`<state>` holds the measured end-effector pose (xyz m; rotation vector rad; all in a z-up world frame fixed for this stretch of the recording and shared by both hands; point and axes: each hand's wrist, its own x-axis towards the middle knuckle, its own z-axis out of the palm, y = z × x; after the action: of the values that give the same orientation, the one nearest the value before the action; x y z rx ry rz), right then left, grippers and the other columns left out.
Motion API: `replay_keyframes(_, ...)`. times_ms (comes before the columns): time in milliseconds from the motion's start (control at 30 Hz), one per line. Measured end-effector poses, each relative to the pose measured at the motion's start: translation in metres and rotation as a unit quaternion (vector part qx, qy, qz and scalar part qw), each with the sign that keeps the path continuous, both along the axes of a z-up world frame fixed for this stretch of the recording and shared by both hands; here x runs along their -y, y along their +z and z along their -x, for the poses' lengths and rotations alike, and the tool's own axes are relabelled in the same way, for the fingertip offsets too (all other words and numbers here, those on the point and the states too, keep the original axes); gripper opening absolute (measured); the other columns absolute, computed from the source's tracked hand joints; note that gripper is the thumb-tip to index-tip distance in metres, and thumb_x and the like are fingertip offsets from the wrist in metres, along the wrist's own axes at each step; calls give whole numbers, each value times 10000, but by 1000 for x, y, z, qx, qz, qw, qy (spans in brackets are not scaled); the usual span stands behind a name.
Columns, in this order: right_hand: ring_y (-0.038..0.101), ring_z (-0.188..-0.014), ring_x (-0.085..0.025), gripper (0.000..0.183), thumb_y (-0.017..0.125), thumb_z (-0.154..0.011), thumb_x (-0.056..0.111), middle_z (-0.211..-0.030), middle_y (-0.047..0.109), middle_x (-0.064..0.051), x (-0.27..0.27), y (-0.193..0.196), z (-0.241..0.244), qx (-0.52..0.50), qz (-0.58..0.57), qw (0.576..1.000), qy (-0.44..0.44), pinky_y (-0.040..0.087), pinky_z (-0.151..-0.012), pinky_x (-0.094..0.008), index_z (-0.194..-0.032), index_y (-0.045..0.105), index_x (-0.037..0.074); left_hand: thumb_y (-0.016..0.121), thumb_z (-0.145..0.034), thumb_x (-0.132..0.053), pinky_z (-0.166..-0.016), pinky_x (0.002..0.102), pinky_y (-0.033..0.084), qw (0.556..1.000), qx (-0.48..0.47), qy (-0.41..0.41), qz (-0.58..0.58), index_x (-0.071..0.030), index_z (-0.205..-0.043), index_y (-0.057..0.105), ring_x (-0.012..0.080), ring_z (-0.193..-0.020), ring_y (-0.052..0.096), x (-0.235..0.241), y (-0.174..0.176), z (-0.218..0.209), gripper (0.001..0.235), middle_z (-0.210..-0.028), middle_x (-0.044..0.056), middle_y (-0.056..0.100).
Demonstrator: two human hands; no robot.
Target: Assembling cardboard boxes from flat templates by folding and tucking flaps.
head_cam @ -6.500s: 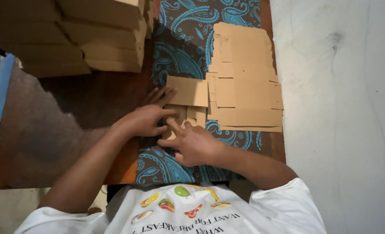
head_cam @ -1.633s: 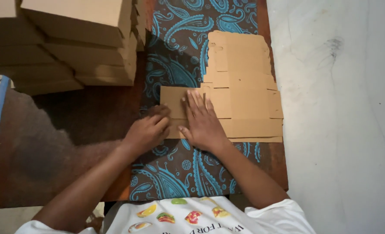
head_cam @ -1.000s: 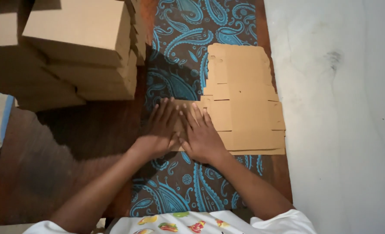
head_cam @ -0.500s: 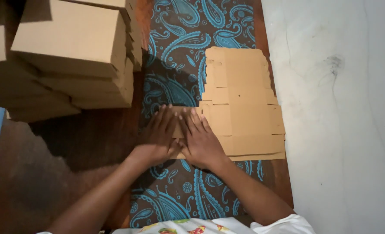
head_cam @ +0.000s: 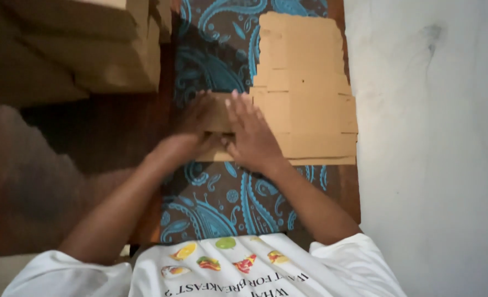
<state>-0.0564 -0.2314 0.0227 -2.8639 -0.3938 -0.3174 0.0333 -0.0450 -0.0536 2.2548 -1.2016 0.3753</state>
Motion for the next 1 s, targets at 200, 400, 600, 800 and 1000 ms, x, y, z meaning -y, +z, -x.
replay_keyframes(200,506,-1375,-338,788,675,-959,397,-1563,402,-138,32,10,5,174,-273,943,-76,476,-1088,-433,-1602,319,112,731,-965,-257,-1113,409,451,988,-110,0,109,-29,-1340,671,340,-1262,616,-21,49,-24,444,-1300,193,677)
replay_keyframes(400,559,-915,-254,244,658,-913,17,-1104,503,-128,32,50,19,150,-302,941,24,512,-750,-357,-1116,532,66,661,-1038,-167,-890,394,511,961,-223,-18,163,-34,-1206,668,294,-1080,641,-9,74,-50,214,-1175,144,686)
replay_keyframes(600,569,-1057,-308,378,854,-845,305,-1201,618,-127,17,52,25,38,-30,963,264,515,-848,-446,-1142,711,119,588,-1014,-117,-847,408,475,955,-208,10,209,-51,-1204,608,304,-1032,610,6,86,-70,202,-1125,133,628)
replay_keyframes(800,638,-917,-317,535,814,-912,175,-1299,617,-171,13,28,28,28,-41,971,233,555,-741,-428,-1361,527,118,610,-962,31,-865,355,474,937,-190,8,295,-88,-1212,547,237,-1043,630,22,73,-86,284,-1118,94,618)
replay_keyframes(1000,699,-859,-270,337,745,-987,145,-1163,687,-95,20,26,26,-8,-173,957,231,603,-685,-381,-1293,606,130,573,-1012,-101,-651,322,395,943,-232,39,237,-135,-994,677,128,-739,536,28,35,-110,110,-804,-11,576)
